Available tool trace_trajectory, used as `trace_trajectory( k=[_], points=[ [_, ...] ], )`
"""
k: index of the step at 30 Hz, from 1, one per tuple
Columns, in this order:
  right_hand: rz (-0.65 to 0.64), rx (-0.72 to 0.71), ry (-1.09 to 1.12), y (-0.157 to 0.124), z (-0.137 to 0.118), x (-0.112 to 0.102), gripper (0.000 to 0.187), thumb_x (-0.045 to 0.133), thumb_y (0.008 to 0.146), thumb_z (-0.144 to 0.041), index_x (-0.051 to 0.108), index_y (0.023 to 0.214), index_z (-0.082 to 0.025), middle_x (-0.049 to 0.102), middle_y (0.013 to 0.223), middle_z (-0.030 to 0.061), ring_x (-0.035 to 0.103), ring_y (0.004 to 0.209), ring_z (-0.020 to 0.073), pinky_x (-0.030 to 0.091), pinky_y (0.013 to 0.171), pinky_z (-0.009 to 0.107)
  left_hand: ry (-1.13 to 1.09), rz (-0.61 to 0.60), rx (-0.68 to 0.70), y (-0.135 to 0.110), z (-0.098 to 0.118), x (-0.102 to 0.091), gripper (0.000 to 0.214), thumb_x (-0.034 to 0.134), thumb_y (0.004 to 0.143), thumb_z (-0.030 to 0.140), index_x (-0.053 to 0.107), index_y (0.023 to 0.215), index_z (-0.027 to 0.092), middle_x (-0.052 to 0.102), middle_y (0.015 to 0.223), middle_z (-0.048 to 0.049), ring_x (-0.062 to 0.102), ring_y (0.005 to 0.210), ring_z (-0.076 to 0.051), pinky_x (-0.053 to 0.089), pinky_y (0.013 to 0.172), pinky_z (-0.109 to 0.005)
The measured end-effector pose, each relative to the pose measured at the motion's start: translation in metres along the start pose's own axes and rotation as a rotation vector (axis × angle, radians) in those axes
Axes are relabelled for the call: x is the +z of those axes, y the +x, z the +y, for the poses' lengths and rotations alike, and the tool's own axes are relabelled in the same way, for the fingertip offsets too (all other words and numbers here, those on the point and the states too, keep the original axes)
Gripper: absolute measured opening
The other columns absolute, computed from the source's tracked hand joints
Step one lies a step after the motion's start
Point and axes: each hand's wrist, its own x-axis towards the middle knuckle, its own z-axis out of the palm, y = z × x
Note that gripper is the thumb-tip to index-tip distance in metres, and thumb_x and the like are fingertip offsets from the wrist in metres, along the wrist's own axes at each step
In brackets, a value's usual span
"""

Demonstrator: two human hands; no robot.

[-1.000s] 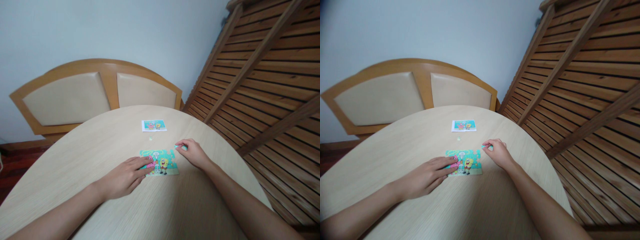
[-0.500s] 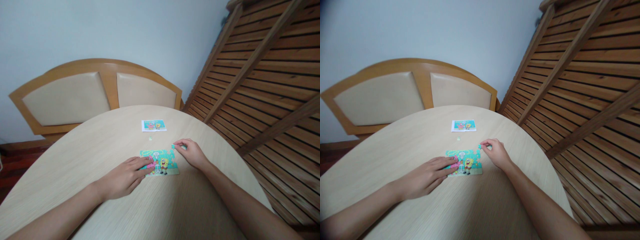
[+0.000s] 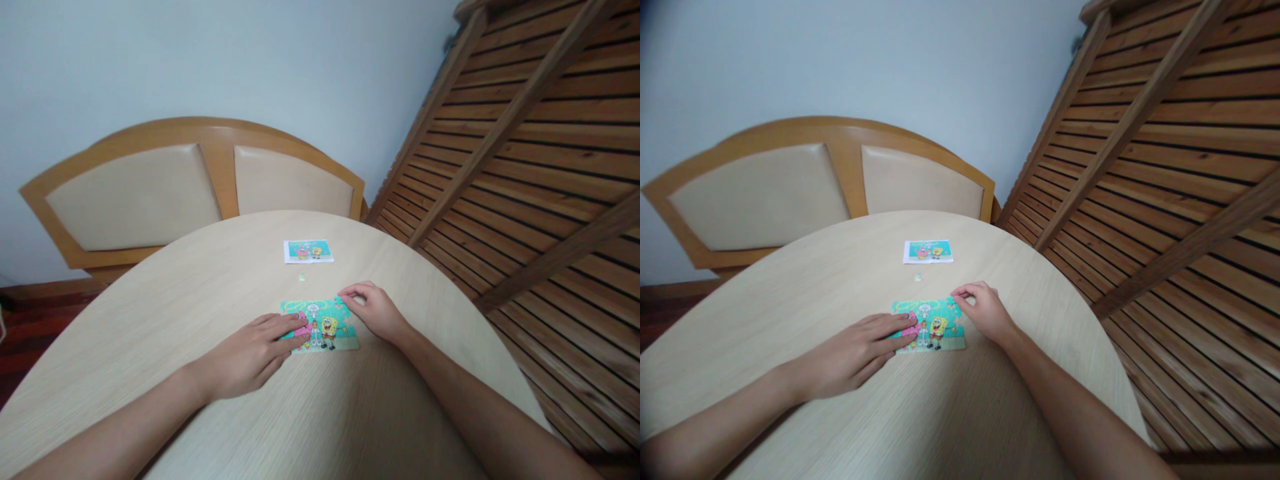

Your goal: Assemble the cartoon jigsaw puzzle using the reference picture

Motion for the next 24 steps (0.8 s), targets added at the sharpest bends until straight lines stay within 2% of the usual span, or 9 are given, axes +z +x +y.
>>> trace_trajectory(
  k=[16,21,24],
  points=[
    [-0.012,-0.008,-0.001,-0.001,-0.0037,-0.0001,0.014,0.064,0.085,-0.028,0.077,0.087,-0.023,0.076,0.092,0.0041,0.067,0.095,0.0223,0.05,0.09,0.037,0.014,-0.034,-0.014,0.0009,-0.0008,0.0002,0.058,0.045,0.099,0.013,0.036,0.155,0.026,0.041,0.157,-0.0086,0.039,0.145,-0.025,0.037,0.119,-0.048],
    [-0.013,-0.013,0.011,0.0,-0.0011,0.0029,0.015,0.064,0.085,-0.029,0.077,0.087,-0.022,0.076,0.092,0.0047,0.067,0.094,0.0224,0.05,0.09,0.037,0.004,-0.014,-0.007,0.0005,-0.0004,0.001,0.057,0.045,0.1,0.013,0.036,0.155,0.027,0.042,0.156,-0.0085,0.04,0.144,-0.025,0.038,0.118,-0.048],
    [0.01,-0.008,0.033,0.0019,0.0017,-0.0029,0.016,0.064,0.084,-0.028,0.077,0.088,-0.021,0.076,0.093,0.0058,0.068,0.093,0.0225,0.051,0.089,0.036,-0.011,0.006,-0.001,0.0001,0.0004,-0.0002,0.057,0.045,0.1,0.014,0.037,0.154,0.027,0.044,0.155,-0.0083,0.041,0.143,-0.026,0.038,0.117,-0.048]
  ],
)
